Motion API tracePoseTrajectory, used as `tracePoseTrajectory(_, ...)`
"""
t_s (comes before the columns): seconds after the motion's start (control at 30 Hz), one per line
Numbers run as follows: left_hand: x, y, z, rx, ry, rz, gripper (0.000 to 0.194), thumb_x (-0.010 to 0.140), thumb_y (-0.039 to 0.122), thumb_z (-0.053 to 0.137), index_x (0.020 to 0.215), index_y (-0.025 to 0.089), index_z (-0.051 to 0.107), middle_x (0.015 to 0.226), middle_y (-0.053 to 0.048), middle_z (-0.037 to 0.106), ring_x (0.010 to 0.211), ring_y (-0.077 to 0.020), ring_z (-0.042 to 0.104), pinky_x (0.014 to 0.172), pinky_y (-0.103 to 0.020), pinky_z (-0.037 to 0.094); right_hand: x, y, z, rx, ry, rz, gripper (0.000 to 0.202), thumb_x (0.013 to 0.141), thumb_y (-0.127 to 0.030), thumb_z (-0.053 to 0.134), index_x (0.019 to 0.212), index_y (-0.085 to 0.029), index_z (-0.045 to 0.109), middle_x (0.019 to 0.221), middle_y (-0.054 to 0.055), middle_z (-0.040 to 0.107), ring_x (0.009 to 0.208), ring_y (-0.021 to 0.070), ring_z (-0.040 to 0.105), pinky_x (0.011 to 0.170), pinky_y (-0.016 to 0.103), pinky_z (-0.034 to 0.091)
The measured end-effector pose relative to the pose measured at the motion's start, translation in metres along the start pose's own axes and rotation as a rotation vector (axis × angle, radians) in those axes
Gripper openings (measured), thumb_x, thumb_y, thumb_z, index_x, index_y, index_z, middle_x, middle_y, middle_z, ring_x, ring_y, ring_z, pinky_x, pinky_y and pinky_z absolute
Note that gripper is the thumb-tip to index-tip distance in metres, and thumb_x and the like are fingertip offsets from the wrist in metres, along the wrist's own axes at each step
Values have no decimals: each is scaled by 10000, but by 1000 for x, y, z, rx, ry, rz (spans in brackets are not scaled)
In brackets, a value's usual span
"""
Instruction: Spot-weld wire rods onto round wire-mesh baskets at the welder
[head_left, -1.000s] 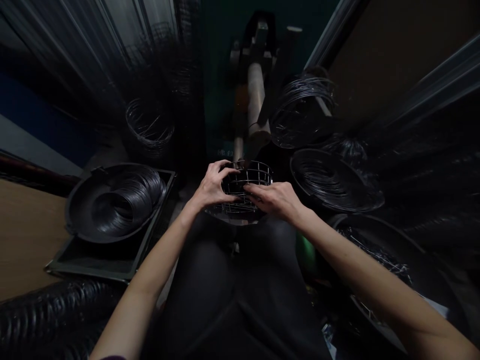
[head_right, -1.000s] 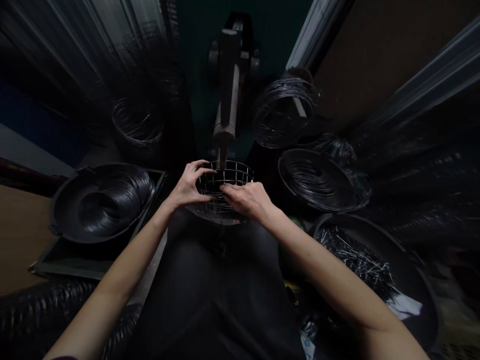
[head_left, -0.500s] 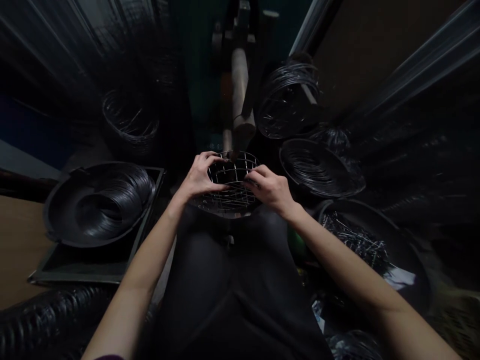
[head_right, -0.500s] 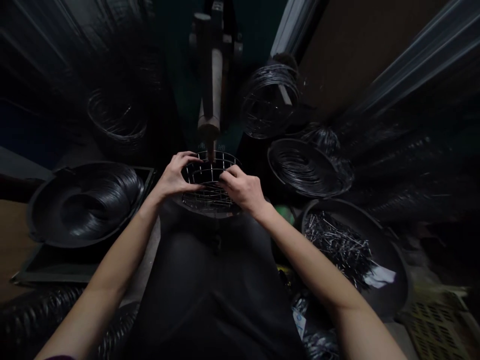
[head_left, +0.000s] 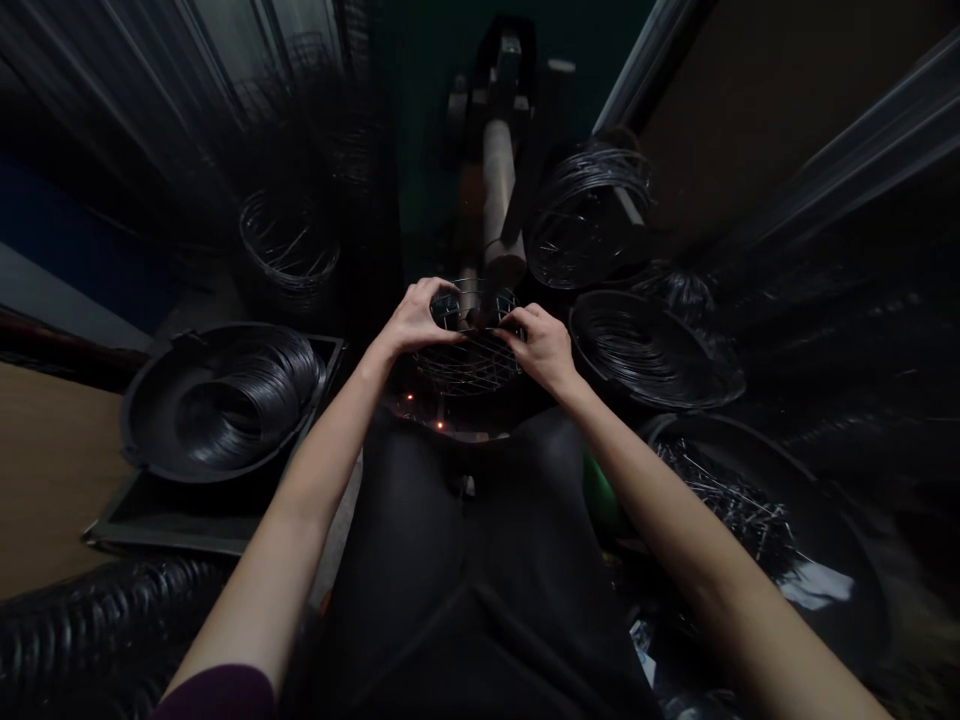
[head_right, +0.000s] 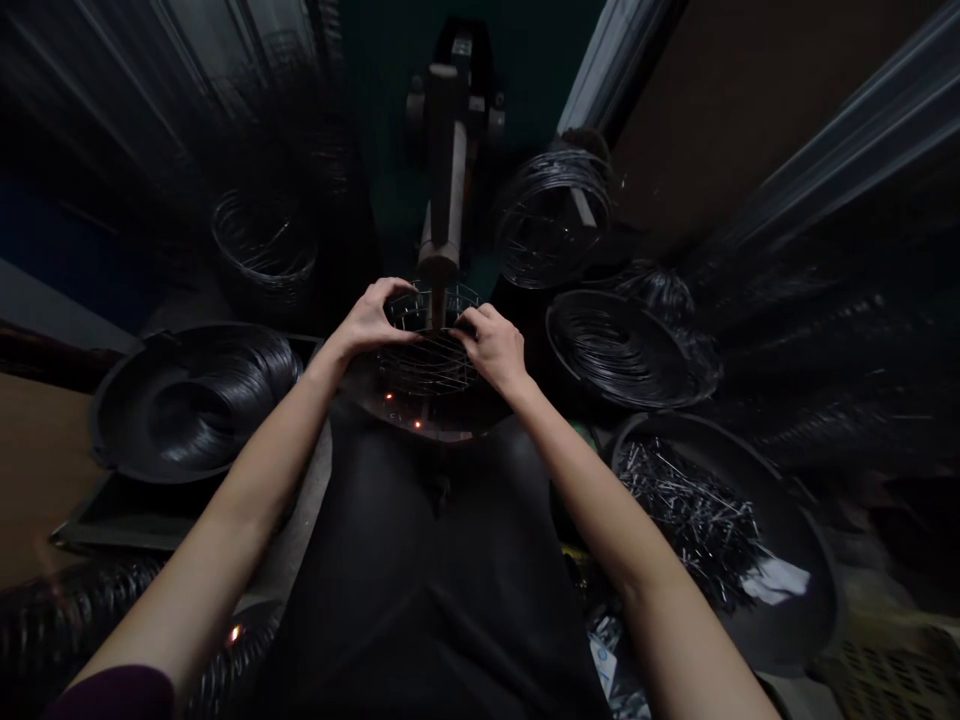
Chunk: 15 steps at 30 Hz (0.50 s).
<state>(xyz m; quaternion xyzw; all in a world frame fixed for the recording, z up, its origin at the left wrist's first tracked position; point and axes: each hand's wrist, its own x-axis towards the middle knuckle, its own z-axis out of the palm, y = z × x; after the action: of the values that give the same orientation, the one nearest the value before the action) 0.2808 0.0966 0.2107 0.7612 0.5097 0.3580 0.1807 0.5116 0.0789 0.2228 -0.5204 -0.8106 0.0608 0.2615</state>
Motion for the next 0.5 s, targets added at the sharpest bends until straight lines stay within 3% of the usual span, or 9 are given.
tracePoseTrajectory(0.13,1,-14,1,-88,28,21,867,554,437,897,1299,201,521,1323,-116,562,1253,-324,513,1111,-494,394,-1,1,-8,59,59,54,185,912,-330,595,910,-187,711,929,74,627,803,181,596,726,296,463)
tracePoseTrajectory(0.23,-24,-37,8,-248,67,3,1115,552,533,893,1475,272,326,1536,-140,352,1447,-373,326,1200,-558,278,-25,10,-28,264,83,188,402,988,-448,424,935,-181,720,949,95,653,887,199,627,805,321,486)
tracePoseTrajectory(0.3,-47,-56,16,-393,51,-70,1233,525,569,898,1516,317,210,1583,-158,257,1490,-400,247,1197,-609,259,-45,18,-43,458,-10,322,585,985,-603,321,898,-186,721,887,88,674,829,192,638,755,314,501)
tracePoseTrajectory(0.37,-64,-73,27,-522,40,-158,1286,496,561,914,1514,343,157,1562,-184,278,1484,-419,261,1160,-659,286,-62,22,-52,647,-155,468,709,917,-752,299,824,-177,704,753,76,665,650,160,605,618,289,490)
tracePoseTrajectory(0.43,-73,-83,38,-609,77,-226,1320,456,541,932,1494,353,139,1524,-197,322,1468,-421,296,1130,-684,301,-76,22,-55,835,-301,598,736,823,-844,378,768,-170,666,650,63,638,526,131,553,518,269,460)
tracePoseTrajectory(0.5,-75,-86,45,-671,162,-266,1329,426,555,932,1467,349,132,1483,-190,355,1446,-406,342,1111,-671,332,-86,16,-54,1022,-432,680,667,726,-827,575,802,-168,649,704,74,677,578,141,614,549,268,501)
